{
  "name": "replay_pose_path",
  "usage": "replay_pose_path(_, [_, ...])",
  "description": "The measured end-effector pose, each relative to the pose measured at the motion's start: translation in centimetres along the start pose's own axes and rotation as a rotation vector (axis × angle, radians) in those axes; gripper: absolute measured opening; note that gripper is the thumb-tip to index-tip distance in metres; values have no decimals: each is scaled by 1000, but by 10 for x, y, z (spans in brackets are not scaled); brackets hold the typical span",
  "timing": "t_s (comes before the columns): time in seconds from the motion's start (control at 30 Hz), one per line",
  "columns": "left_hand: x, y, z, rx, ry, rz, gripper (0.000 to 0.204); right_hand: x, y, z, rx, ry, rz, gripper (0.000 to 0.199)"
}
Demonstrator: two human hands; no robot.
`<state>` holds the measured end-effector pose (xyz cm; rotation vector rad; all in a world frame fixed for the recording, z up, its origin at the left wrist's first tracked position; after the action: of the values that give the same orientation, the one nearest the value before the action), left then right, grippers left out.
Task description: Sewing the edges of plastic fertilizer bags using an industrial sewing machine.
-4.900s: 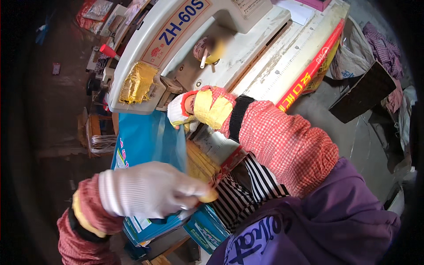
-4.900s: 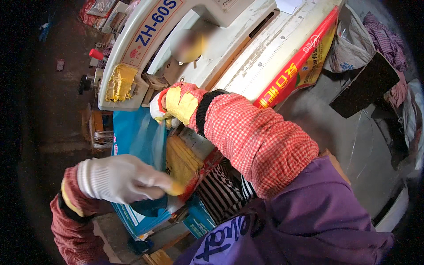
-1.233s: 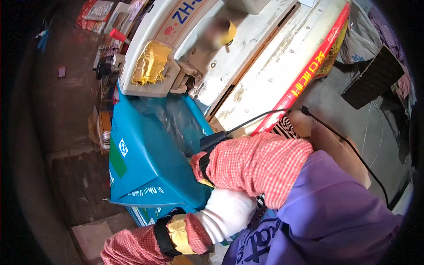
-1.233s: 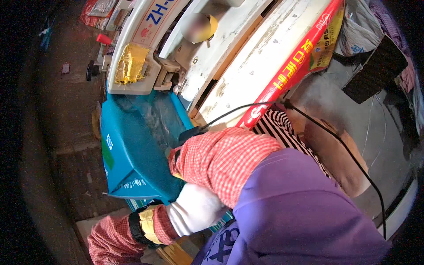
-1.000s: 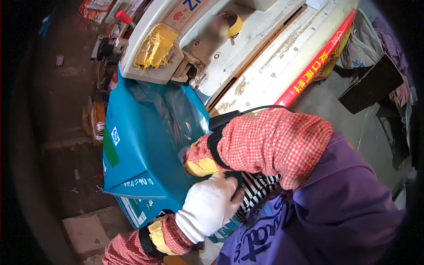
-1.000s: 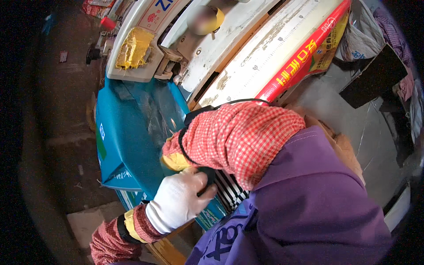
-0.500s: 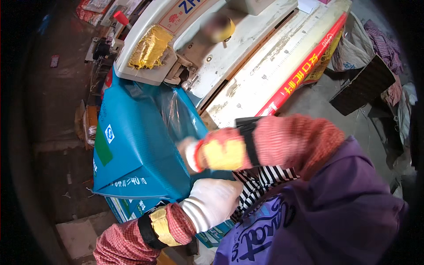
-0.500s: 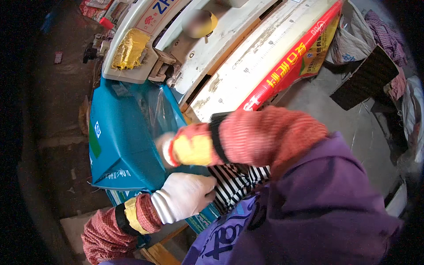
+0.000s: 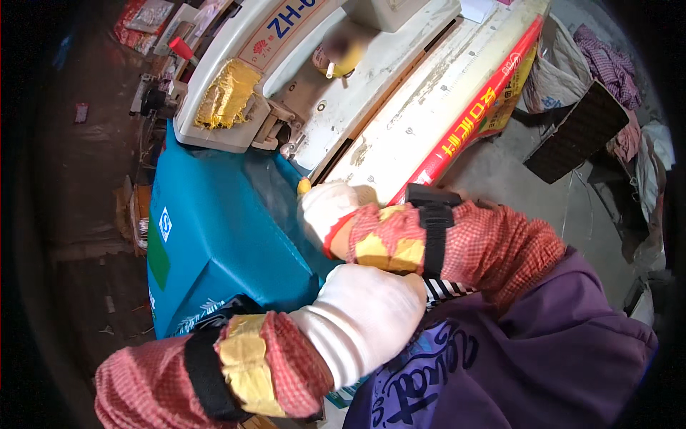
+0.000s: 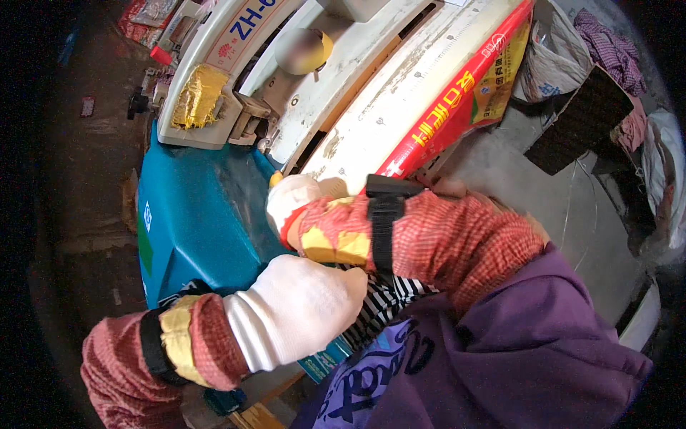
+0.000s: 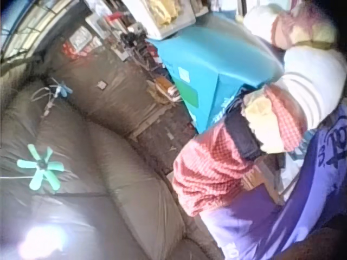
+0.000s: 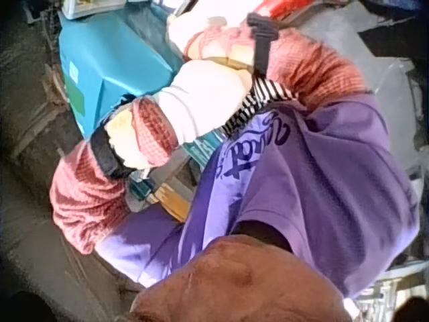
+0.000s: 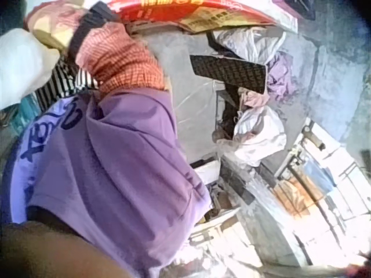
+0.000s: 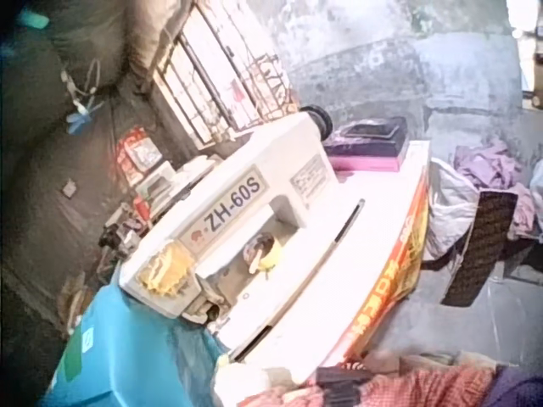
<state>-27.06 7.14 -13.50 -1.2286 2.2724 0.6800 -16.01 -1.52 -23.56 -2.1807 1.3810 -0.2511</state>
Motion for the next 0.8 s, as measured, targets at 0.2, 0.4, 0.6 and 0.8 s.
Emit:
replay_pose_path(0.2, [12,-12,-21,205,-275,-58,14,45,24,-12,-277,175,859,22])
replay_pose_path(0.4, [-17,-68,-52,167,-454,-300,36,15,-2,10,-488,452,1616,21])
replay_pose_path(0.6, [-56,-49,-62,212,-547,-235,13,12,-25,39,-701,764,2395,22])
replay_pose_path(0.8, [-5,-14,2,136,-56,-222,5,13,-82,90,-915,1125,3144,26])
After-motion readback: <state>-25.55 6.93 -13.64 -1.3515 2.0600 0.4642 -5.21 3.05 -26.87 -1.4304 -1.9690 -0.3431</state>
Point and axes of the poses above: each hand's wrist, its own x-axis towards the middle knuckle, its own z-axis out of the palm, y = z × x, the point moved 6 cm from there along x, towards the middle knuckle, and after that the axes turned 4 degrees about -y, right-handed, at the moved point
